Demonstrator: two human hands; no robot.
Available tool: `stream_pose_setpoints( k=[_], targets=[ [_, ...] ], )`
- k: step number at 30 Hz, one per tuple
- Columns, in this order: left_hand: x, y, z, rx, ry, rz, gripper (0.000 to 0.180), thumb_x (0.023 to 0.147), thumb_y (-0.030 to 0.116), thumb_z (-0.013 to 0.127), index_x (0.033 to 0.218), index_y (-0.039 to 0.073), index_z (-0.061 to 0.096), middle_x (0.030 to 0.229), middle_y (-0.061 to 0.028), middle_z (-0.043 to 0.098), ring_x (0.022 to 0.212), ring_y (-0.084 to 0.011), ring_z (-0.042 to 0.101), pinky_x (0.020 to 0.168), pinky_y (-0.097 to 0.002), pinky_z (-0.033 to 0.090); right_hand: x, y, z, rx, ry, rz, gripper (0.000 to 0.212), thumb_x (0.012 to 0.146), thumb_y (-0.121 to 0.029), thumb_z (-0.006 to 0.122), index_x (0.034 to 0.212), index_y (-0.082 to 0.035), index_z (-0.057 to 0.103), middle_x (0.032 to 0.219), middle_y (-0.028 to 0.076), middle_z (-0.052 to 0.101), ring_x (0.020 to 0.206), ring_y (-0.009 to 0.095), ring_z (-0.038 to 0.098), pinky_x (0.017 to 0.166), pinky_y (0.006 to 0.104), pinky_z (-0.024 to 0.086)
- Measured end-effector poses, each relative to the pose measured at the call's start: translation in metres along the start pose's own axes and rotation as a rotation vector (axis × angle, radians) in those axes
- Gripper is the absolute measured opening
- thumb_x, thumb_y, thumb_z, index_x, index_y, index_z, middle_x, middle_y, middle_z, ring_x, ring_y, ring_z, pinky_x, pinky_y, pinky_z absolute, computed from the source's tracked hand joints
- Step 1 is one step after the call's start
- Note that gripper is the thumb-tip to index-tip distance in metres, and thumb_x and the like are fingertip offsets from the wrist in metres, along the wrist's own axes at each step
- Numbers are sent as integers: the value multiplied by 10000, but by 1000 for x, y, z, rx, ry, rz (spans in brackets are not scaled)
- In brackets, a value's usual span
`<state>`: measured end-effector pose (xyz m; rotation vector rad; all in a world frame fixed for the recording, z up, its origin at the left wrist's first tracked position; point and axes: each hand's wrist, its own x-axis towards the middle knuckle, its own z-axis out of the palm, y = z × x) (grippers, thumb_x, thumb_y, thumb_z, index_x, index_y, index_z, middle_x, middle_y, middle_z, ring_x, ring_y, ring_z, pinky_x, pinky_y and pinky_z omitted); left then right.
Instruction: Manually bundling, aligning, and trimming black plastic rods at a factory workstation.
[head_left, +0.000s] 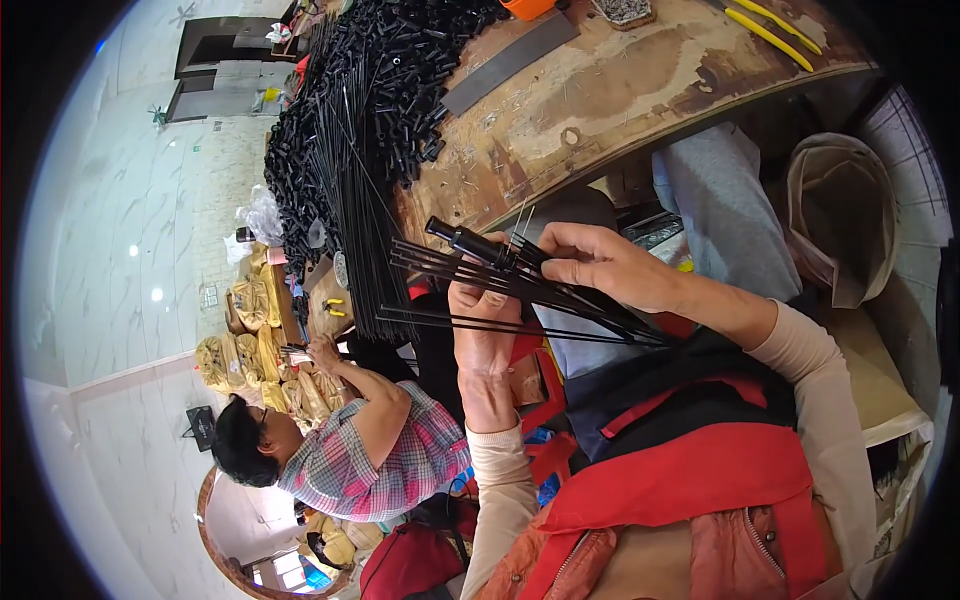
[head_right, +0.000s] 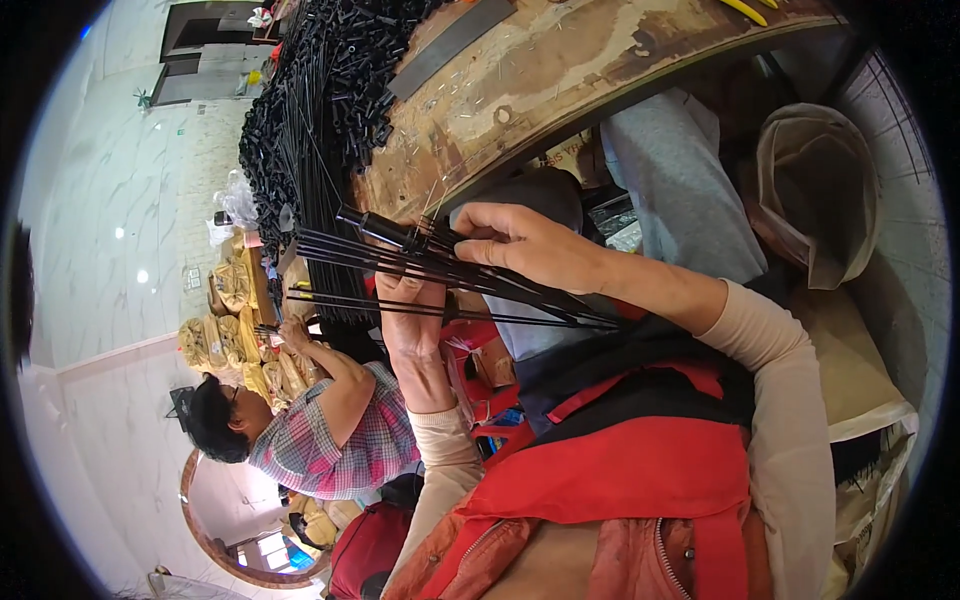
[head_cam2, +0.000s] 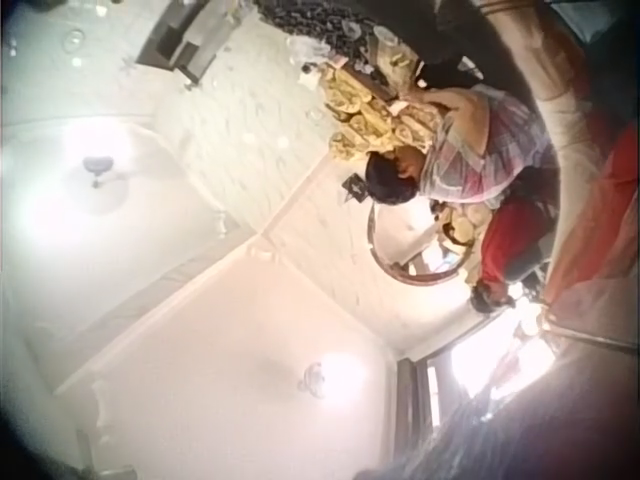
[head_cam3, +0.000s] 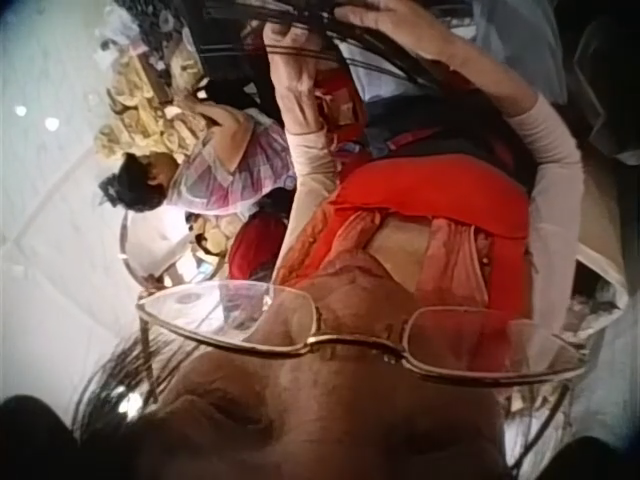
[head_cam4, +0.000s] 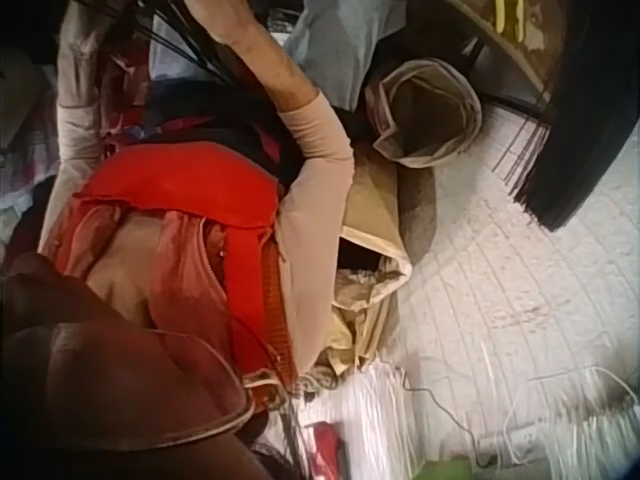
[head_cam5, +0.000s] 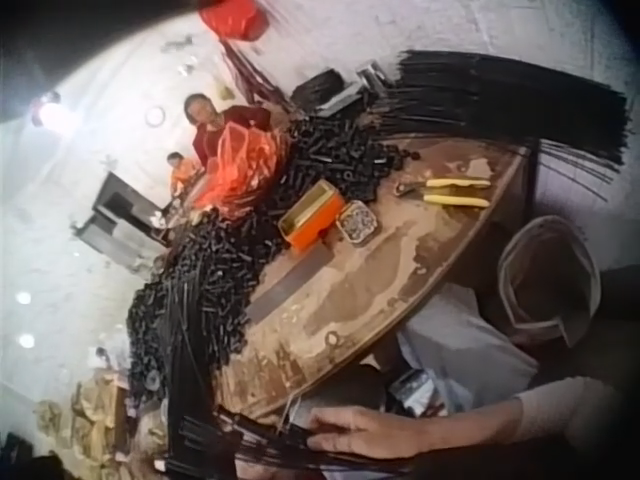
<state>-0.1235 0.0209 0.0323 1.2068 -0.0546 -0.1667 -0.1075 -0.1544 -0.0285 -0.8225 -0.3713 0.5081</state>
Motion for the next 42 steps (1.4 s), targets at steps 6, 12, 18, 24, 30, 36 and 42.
stream_pose_setpoints(
  k=[6, 12, 18, 24, 30, 36, 42],
  targets=[
    [2, 0, -3, 13, 19, -37, 505, 792, 83, 765, 1223, -25, 524, 1087, -64, 607, 996, -175, 593, 914, -312, 469, -2, 4, 2, -75, 41, -56, 95, 964, -106, 549, 1023, -32, 543, 900, -27, 570, 842, 29, 514, 731, 199, 424],
    [2, 2, 4, -34, 27, -70, 527, 777, 65, 746, 1233, -27, 499, 1046, -94, 606, 934, -207, 612, 808, -345, 523, -1, 1, -7, 15, -5, 5, 97, 956, -113, 569, 994, -23, 567, 864, -16, 583, 825, 40, 535, 726, 211, 441],
    [11, 2, 8, -22, -23, -123, 589, 758, 117, 769, 1230, -69, 469, 979, -130, 615, 850, -233, 633, 721, -366, 553, -3, 3, -8, 184, 43, 23, 90, 930, -103, 608, 963, -23, 585, 838, -10, 599, 789, 43, 546, 700, 208, 433],
    [10, -2, 6, -8, 11, -117, 544, 773, 87, 755, 1221, -48, 476, 1039, -86, 582, 927, -190, 602, 817, -329, 535, -7, 1, -5, 174, 56, -27, 110, 915, -121, 634, 894, -40, 563, 815, -23, 576, 771, 26, 520, 684, 198, 410],
    [6, -6, 4, -69, -3, -87, 480, 807, 50, 700, 1229, -22, 481, 1049, -66, 564, 948, -170, 577, 844, -293, 495, -9, 6, -4, 152, 74, -34, 131, 912, -149, 649, 905, -28, 599, 796, -24, 581, 755, 34, 533, 682, 204, 420],
    [2, -3, 7, -18, 34, -96, 473, 824, 66, 686, 1243, -22, 485, 1038, -70, 573, 928, -168, 584, 831, -292, 500, -9, 10, -4, 222, 96, 22, 144, 905, -140, 660, 900, 1, 634, 809, -11, 612, 775, 46, 562, 693, 211, 445],
    [2, -3, -6, 47, 16, -132, 424, 844, 94, 712, 1215, -2, 532, 1045, -67, 596, 889, -156, 609, 764, -284, 529, -10, 3, -4, 399, 45, 115, 118, 906, -116, 653, 918, 2, 653, 842, 21, 647, 793, 79, 604, 732, 215, 476]
  ],
)
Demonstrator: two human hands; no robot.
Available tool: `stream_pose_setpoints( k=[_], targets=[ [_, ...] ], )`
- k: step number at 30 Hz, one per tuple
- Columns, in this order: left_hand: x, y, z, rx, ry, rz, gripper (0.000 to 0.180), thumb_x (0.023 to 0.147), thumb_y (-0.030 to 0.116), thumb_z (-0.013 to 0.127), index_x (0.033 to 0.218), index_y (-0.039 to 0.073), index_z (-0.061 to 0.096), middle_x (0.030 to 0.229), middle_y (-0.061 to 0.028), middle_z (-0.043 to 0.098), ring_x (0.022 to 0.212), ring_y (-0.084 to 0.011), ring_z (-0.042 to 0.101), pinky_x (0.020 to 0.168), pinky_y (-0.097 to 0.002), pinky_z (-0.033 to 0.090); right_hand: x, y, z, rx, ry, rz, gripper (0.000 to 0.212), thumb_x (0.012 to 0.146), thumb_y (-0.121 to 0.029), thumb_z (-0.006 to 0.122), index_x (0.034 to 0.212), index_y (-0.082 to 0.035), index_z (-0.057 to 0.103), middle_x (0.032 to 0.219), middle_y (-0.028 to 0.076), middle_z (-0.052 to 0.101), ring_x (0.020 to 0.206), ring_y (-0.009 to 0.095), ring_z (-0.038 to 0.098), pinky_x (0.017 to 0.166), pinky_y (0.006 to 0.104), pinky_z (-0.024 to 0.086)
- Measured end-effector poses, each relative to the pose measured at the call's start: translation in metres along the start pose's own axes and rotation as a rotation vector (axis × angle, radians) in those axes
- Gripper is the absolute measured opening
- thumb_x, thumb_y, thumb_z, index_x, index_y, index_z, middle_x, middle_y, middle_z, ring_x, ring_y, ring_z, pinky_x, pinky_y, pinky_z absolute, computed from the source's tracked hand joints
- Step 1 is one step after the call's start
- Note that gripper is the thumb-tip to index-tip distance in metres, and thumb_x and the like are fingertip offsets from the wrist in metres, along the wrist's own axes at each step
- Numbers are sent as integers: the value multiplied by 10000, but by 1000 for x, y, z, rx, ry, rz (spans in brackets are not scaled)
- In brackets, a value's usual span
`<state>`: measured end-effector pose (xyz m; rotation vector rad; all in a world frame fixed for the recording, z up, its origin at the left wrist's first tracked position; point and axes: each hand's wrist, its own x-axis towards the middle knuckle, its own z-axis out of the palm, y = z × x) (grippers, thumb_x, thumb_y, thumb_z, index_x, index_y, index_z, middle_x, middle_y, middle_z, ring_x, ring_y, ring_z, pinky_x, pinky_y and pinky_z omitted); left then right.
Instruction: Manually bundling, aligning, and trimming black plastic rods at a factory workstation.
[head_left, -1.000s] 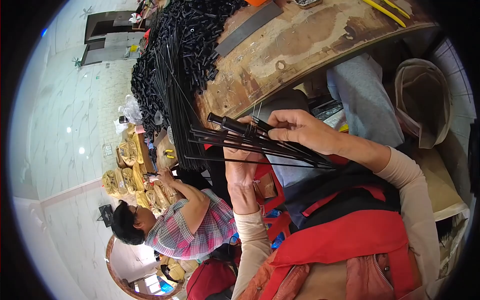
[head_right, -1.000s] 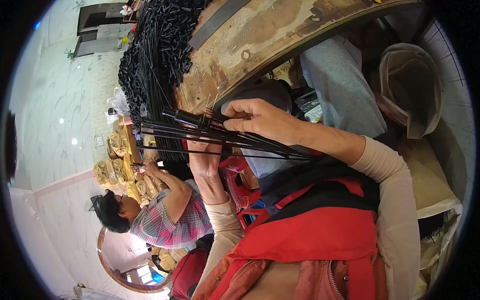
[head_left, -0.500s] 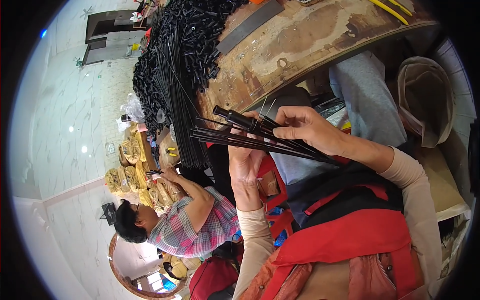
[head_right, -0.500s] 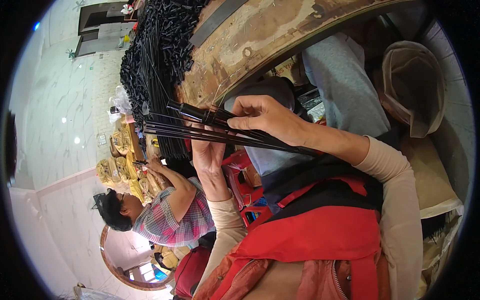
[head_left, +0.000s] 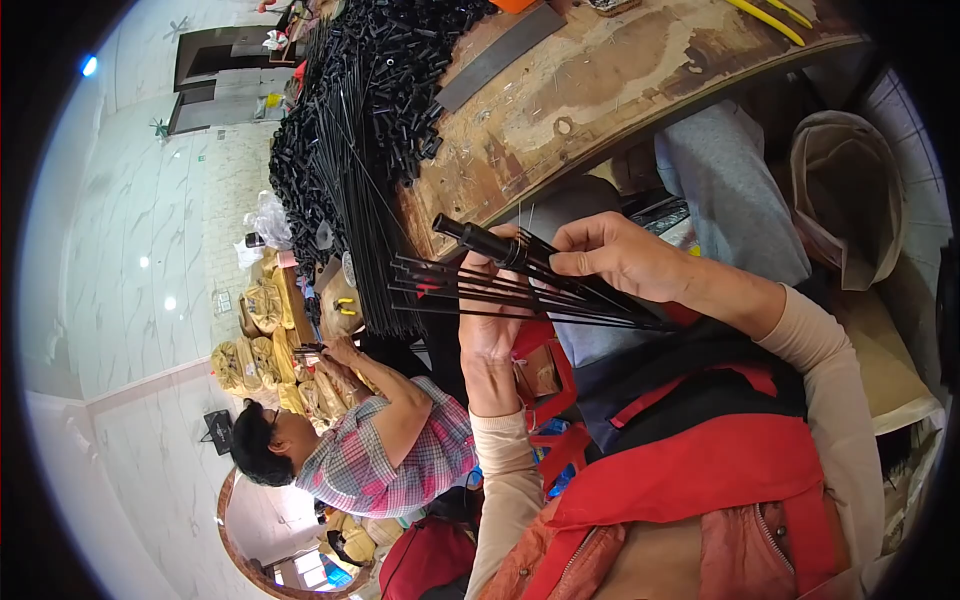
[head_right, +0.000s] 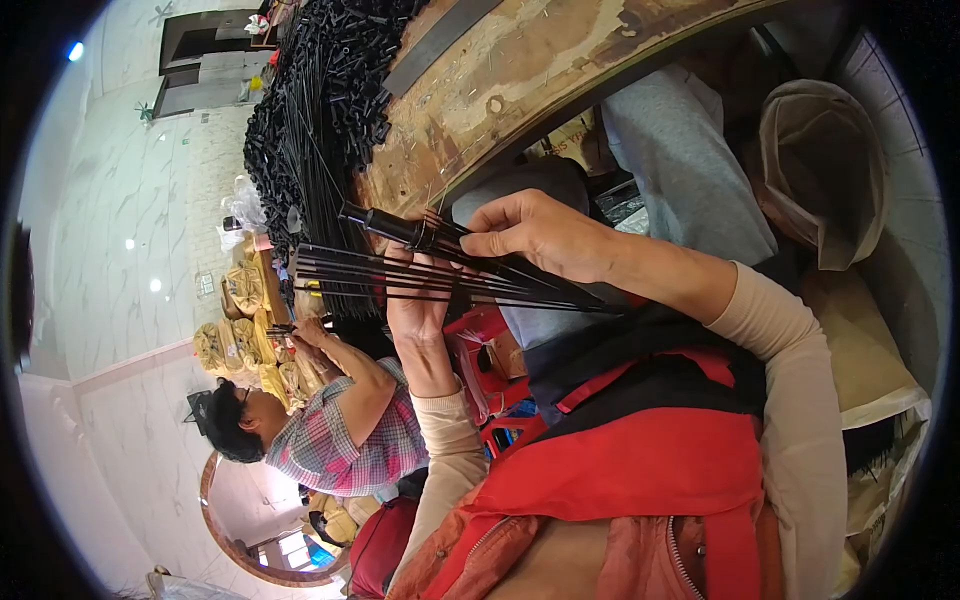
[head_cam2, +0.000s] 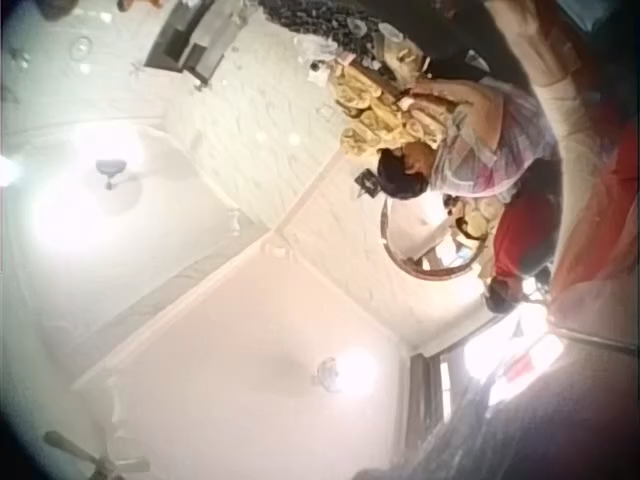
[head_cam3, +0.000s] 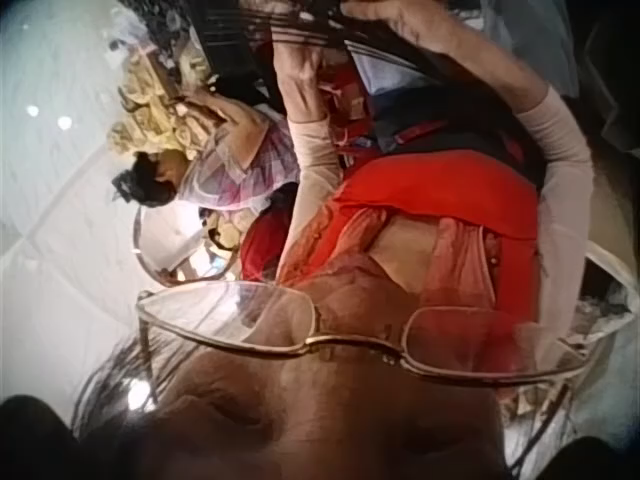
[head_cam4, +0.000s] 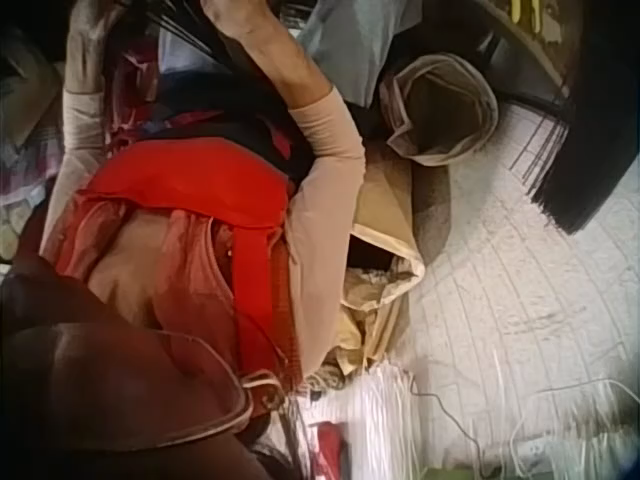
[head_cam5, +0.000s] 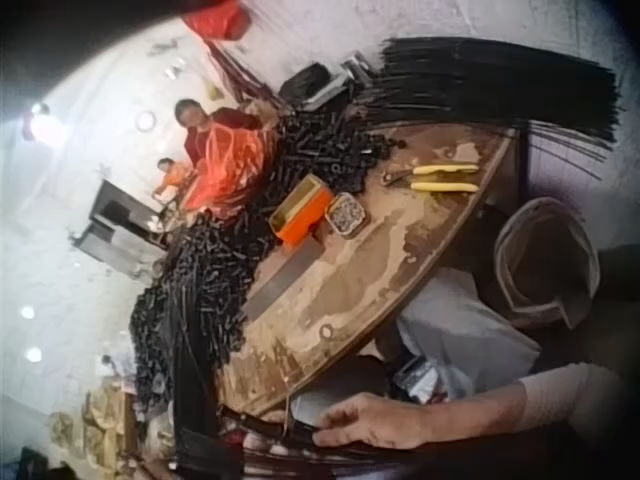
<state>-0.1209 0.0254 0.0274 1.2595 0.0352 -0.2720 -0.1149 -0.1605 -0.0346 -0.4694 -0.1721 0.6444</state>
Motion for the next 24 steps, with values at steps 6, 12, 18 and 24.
stream_pose_setpoints(
  k=[6, 12, 18, 24],
  targets=[
    [-6, 8, 10, -13, 1, 44, 525, 766, 92, 761, 1218, -25, 522, 1044, -82, 595, 890, -177, 623, 758, -282, 544, 1, 6, 6, -71, -12, -48, 113, 923, -92, 624, 967, 12, 629, 866, 35, 652, 798, 85, 616, 737, 225, 499],
    [-5, 8, 6, -84, -124, 94, 504, 774, 119, 722, 1209, -26, 513, 1050, -110, 583, 916, -196, 613, 791, -301, 537, -3, 5, 9, -146, 8, -109, 114, 924, -100, 630, 957, 9, 629, 859, 19, 649, 784, 57, 597, 709, 202, 480],
    [6, 9, -3, -53, -134, -27, 385, 842, 124, 656, 1187, 0, 537, 1013, -103, 604, 852, -180, 629, 707, -263, 549, -6, 0, 4, 46, -57, -11, 134, 902, -121, 665, 935, 9, 664, 862, 7, 657, 808, 64, 603, 746, 202, 466],
    [35, -29, -8, -250, -447, 158, 666, 812, 211, 722, 1387, 76, 413, 869, -58, 561, 905, -178, 563, 812, -337, 495, -12, 5, 29, -100, 21, -162, 159, 883, -123, 685, 965, 13, 677, 870, 1, 659, 808, 57, 584, 742, 204, 457]
  ],
)
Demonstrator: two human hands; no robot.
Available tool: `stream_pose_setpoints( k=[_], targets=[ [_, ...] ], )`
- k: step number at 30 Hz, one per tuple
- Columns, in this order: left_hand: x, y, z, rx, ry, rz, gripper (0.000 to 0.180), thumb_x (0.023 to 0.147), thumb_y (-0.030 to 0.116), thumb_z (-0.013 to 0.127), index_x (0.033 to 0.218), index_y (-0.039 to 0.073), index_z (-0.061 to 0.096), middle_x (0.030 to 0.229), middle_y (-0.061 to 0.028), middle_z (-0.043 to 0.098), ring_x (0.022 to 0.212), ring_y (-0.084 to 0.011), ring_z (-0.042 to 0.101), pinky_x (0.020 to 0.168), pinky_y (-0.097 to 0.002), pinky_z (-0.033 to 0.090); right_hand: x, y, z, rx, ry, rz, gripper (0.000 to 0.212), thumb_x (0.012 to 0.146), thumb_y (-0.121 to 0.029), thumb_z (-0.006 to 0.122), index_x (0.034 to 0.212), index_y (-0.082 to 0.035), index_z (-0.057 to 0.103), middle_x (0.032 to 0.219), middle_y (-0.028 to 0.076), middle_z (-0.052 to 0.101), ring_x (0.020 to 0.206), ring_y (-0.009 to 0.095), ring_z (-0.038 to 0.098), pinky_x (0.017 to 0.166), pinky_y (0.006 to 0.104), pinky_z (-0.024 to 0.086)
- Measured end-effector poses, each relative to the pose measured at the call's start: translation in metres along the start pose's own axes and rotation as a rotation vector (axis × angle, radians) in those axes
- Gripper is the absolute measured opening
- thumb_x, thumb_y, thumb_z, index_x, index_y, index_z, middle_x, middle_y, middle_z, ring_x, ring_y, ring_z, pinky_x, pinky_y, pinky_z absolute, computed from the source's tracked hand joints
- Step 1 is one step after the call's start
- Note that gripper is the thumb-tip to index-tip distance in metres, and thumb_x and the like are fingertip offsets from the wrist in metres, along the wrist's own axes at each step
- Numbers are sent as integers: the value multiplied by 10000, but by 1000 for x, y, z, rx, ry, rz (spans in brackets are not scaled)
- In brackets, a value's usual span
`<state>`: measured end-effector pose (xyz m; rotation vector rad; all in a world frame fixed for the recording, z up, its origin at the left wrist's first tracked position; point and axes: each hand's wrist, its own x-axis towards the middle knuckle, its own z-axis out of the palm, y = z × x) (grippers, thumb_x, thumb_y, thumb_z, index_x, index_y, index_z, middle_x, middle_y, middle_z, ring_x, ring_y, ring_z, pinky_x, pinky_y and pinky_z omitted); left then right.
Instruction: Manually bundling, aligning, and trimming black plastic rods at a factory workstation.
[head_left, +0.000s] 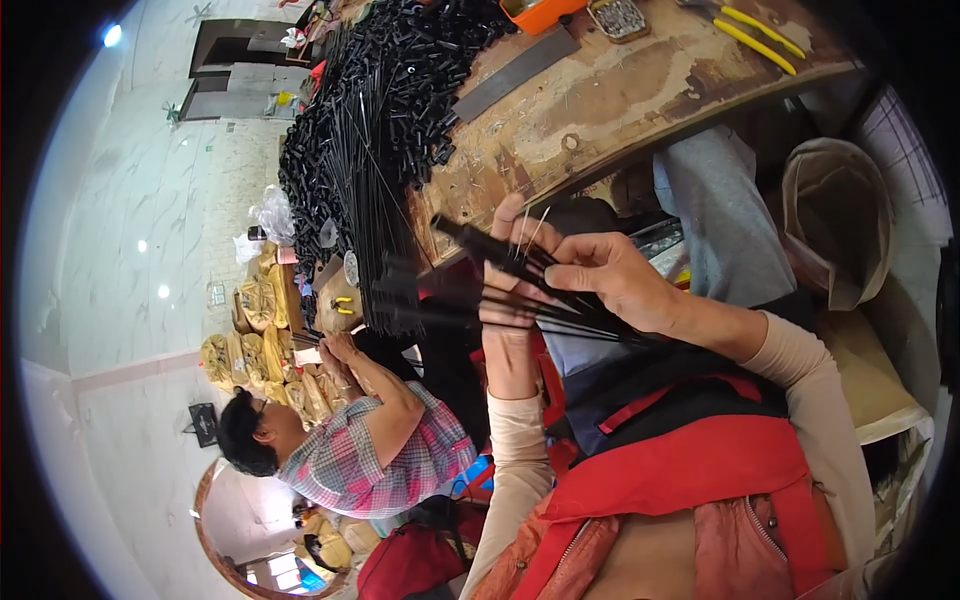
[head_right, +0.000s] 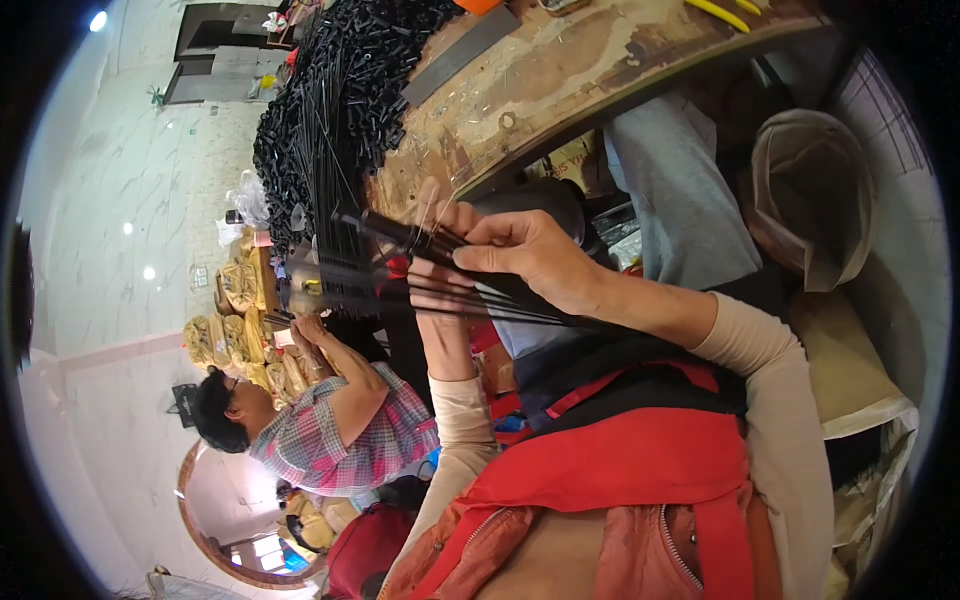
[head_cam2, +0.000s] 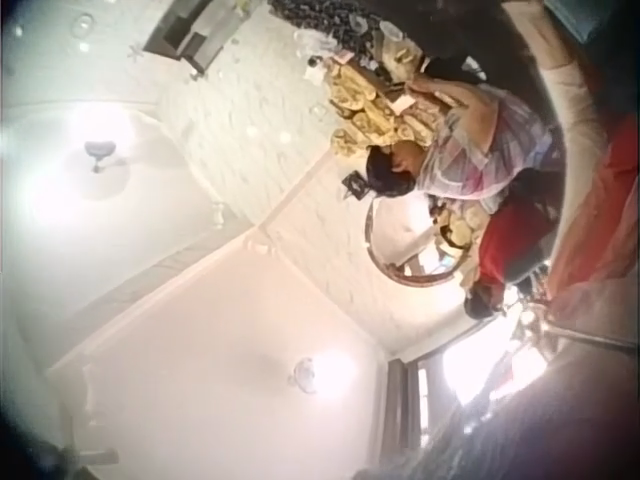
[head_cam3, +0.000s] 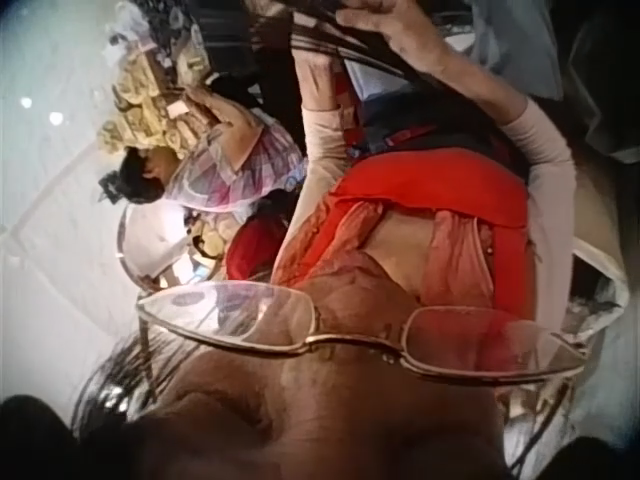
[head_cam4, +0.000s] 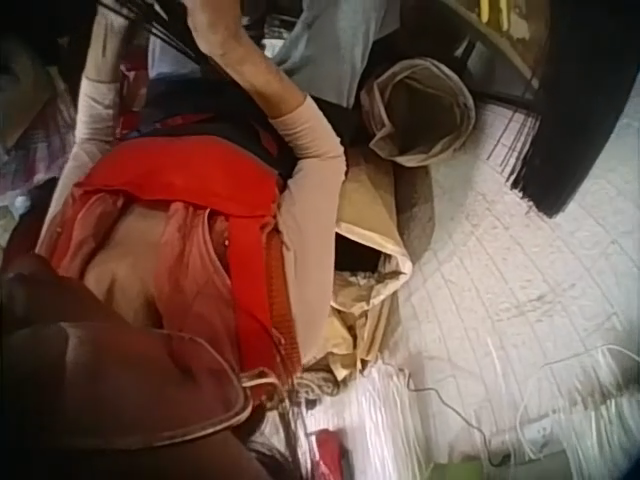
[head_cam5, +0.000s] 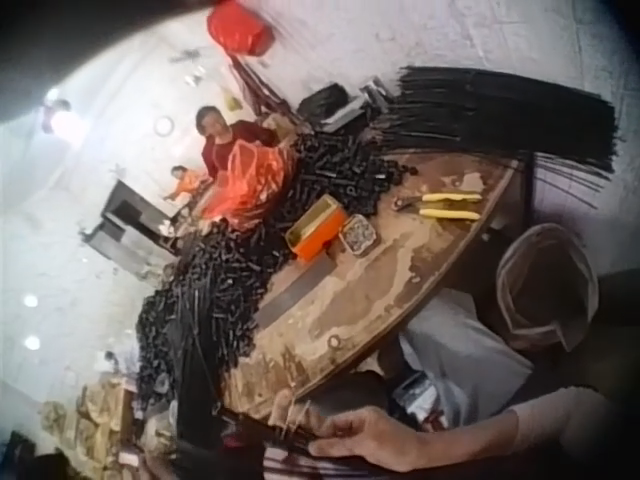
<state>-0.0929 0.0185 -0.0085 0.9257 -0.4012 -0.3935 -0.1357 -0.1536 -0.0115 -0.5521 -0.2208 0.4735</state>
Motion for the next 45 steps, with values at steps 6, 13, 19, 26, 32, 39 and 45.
stream_pose_setpoints(
  k=[6, 13, 19, 26, 32, 39, 45],
  targets=[
    [-10, 0, 66, -70, 588, 110, 312, 1012, 286, 466, 1183, 30, 517, 1132, -74, 599, 1075, -226, 573, 952, -379, 460, 6, 7, -10, -142, 357, -212, 116, 880, -30, 648, 989, 7, 663, 890, 2, 651, 859, 66, 590, 794, 214, 456],
    [-13, 12, 98, 562, 719, 200, 178, 834, -3, 713, 975, 1, 604, 941, -59, 676, 869, -111, 619, 824, -236, 480, 0, 22, 15, -146, 263, -310, 99, 902, -40, 640, 993, 0, 641, 938, -10, 628, 876, 43, 561, 805, 202, 445],
    [-13, 11, 87, 518, 695, 207, 179, 858, 11, 687, 1016, -29, 614, 946, -77, 679, 857, -117, 629, 802, -252, 506, 9, 22, 11, -95, 259, -332, 133, 871, -35, 680, 990, -26, 620, 927, -2, 626, 874, 59, 580, 820, 202, 459],
    [-15, 5, 74, 586, 671, 176, 232, 883, 35, 668, 1090, -48, 605, 968, -93, 683, 870, -124, 630, 813, -257, 502, 14, 18, -8, 42, 203, -181, 139, 858, -30, 689, 988, -15, 641, 966, 26, 655, 895, 88, 604, 848, 222, 461],
    [-12, 12, 80, 695, 574, 95, 226, 882, 68, 677, 1068, -47, 618, 970, -88, 691, 872, -126, 625, 834, -268, 490, 15, 31, -8, 116, 213, -184, 126, 859, -13, 681, 978, -17, 639, 949, 30, 657, 877, 90, 607, 827, 232, 475],
    [-6, 7, 83, 542, 717, 110, 169, 819, 6, 724, 973, -27, 662, 934, -79, 708, 835, -100, 633, 798, -235, 496, 9, 26, 8, -23, 238, -363, 101, 896, -16, 635, 995, -12, 611, 969, 18, 627, 904, 75, 586, 841, 227, 458],
    [-8, 3, 82, 574, 706, 134, 153, 833, 26, 724, 968, -25, 674, 901, -73, 711, 814, -95, 631, 775, -231, 495, 10, 30, -3, 36, 250, -315, 113, 916, -28, 614, 1022, 1, 638, 973, 34, 652, 902, 79, 595, 854, 220, 457]
  ],
)
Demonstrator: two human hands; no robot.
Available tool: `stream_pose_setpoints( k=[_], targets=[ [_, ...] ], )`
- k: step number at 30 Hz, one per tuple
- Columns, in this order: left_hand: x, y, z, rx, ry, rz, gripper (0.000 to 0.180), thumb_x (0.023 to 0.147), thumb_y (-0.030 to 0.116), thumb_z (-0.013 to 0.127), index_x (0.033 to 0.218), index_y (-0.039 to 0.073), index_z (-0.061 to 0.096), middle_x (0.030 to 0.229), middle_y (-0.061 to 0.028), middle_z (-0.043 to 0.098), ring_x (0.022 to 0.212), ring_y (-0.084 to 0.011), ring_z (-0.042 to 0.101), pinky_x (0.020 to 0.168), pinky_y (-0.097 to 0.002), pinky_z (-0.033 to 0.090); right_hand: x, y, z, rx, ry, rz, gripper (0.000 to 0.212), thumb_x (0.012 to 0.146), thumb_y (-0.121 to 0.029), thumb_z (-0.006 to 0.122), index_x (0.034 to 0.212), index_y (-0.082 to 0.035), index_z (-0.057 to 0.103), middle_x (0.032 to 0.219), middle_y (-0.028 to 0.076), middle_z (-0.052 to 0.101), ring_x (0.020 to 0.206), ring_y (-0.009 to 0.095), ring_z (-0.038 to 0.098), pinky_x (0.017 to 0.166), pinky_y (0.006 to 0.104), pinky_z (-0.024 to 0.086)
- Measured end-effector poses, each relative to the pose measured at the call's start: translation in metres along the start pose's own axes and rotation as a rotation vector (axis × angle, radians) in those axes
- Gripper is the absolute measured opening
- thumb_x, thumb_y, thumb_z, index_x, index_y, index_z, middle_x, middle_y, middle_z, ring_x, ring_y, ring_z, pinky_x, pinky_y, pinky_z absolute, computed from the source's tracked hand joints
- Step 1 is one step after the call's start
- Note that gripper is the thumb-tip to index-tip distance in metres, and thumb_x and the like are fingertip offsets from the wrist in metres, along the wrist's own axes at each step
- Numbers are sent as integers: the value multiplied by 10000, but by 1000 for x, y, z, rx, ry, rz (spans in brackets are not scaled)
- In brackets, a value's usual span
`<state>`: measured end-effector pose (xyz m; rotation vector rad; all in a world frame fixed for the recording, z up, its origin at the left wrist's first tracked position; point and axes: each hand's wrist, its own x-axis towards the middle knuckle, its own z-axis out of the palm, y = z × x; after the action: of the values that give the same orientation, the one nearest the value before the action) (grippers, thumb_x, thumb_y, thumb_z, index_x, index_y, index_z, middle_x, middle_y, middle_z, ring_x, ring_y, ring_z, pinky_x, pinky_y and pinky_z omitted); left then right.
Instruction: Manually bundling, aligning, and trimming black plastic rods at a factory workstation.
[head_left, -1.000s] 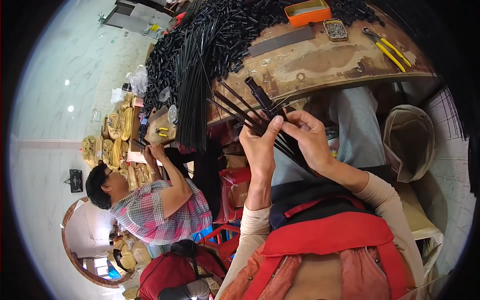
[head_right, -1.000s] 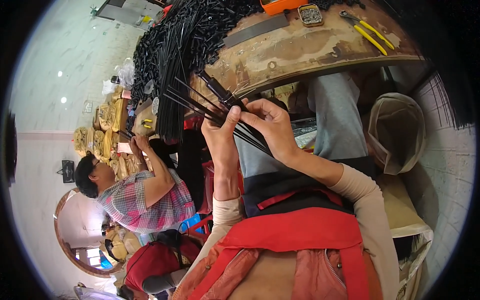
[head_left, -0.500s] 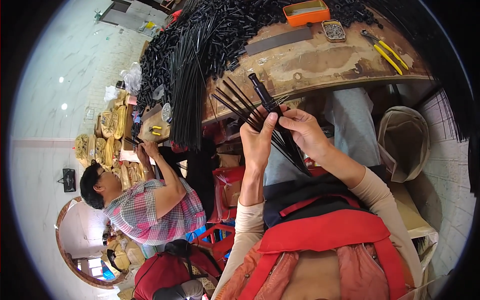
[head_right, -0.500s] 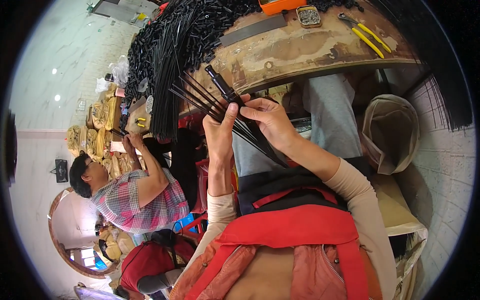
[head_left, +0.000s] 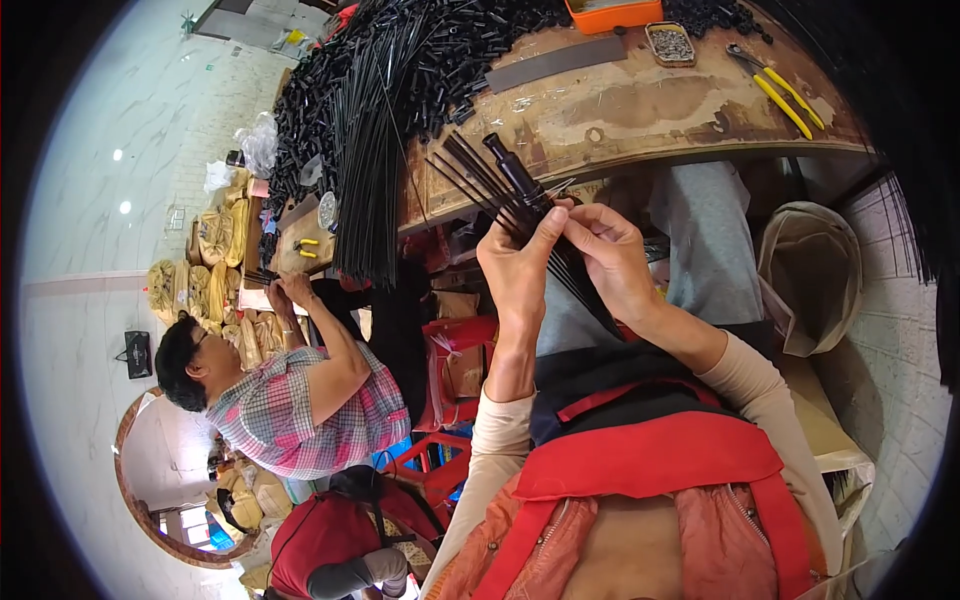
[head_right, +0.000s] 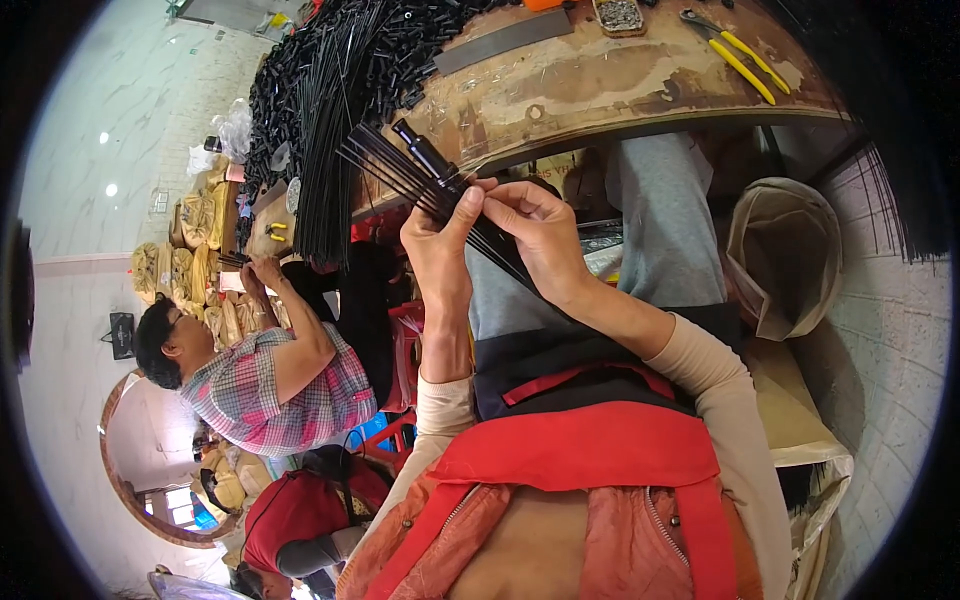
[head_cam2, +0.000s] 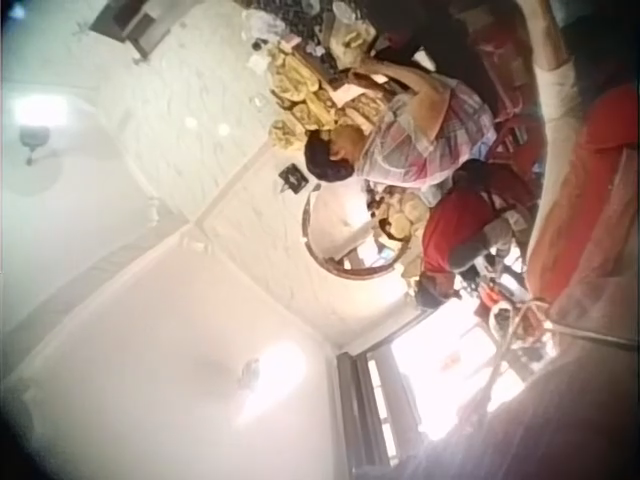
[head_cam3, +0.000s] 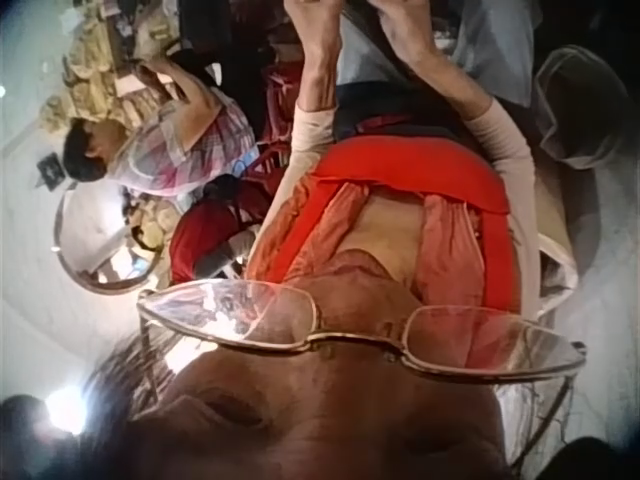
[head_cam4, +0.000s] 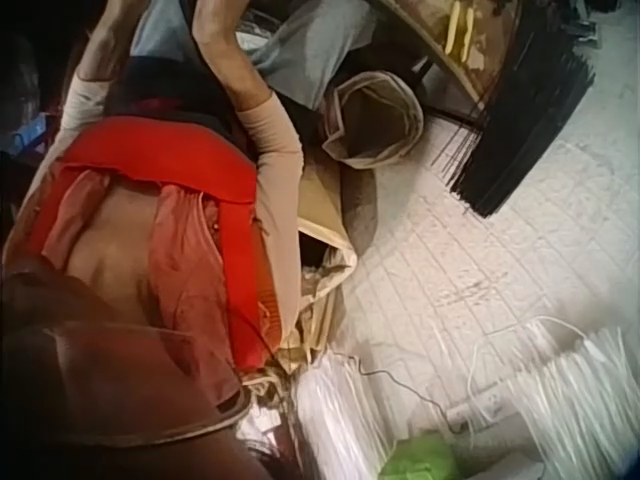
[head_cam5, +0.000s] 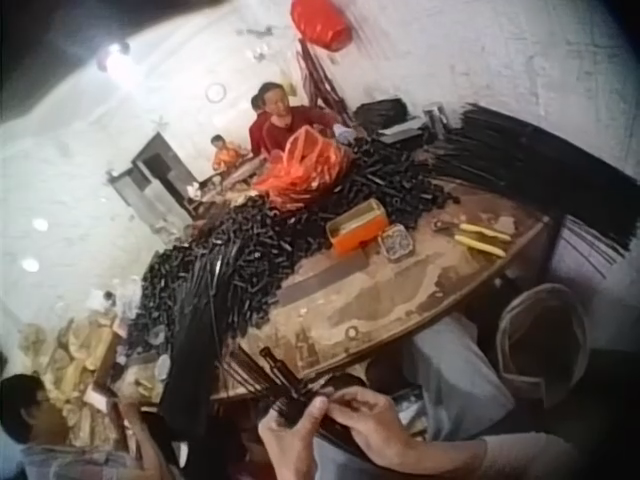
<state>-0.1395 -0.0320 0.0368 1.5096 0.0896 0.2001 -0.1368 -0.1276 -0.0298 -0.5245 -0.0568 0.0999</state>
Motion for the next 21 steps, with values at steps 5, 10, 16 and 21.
stream_pose_setpoints(
  k=[5, 10, 16, 21],
  targets=[
    [-4, -1, 4, 150, 53, 59, 136, 842, 40, 722, 957, -17, 677, 878, -71, 710, 808, -88, 625, 758, -228, 491, -1, -3, -1, 85, 14, 120, 109, 917, -41, 620, 1016, -3, 646, 973, 32, 658, 899, 76, 593, 845, 213, 453],
    [1, -1, -9, 3, -181, -8, 193, 885, 96, 671, 1020, -39, 641, 949, -142, 697, 957, -221, 665, 904, -338, 493, -14, 7, 7, -38, 69, -83, 54, 919, -46, 622, 962, -13, 627, 961, 16, 640, 910, 67, 578, 859, 216, 452],
    [-10, 2, -11, 245, -127, 71, 224, 920, 132, 634, 1041, -57, 628, 1005, -132, 695, 981, -203, 648, 913, -334, 482, -16, 12, -4, -121, 21, -10, 58, 952, -92, 583, 955, -36, 600, 1130, 44, 623, 1093, 99, 540, 992, 269, 388],
    [-16, 12, -12, 625, -105, 159, 220, 934, 105, 600, 1012, -98, 630, 996, -139, 703, 929, -139, 637, 842, -283, 500, -11, 5, -14, -35, -262, 339, 294, 995, -243, 524, 1170, -22, 606, 1110, 15, 621, 1050, 66, 544, 945, 237, 406]
  ],
)
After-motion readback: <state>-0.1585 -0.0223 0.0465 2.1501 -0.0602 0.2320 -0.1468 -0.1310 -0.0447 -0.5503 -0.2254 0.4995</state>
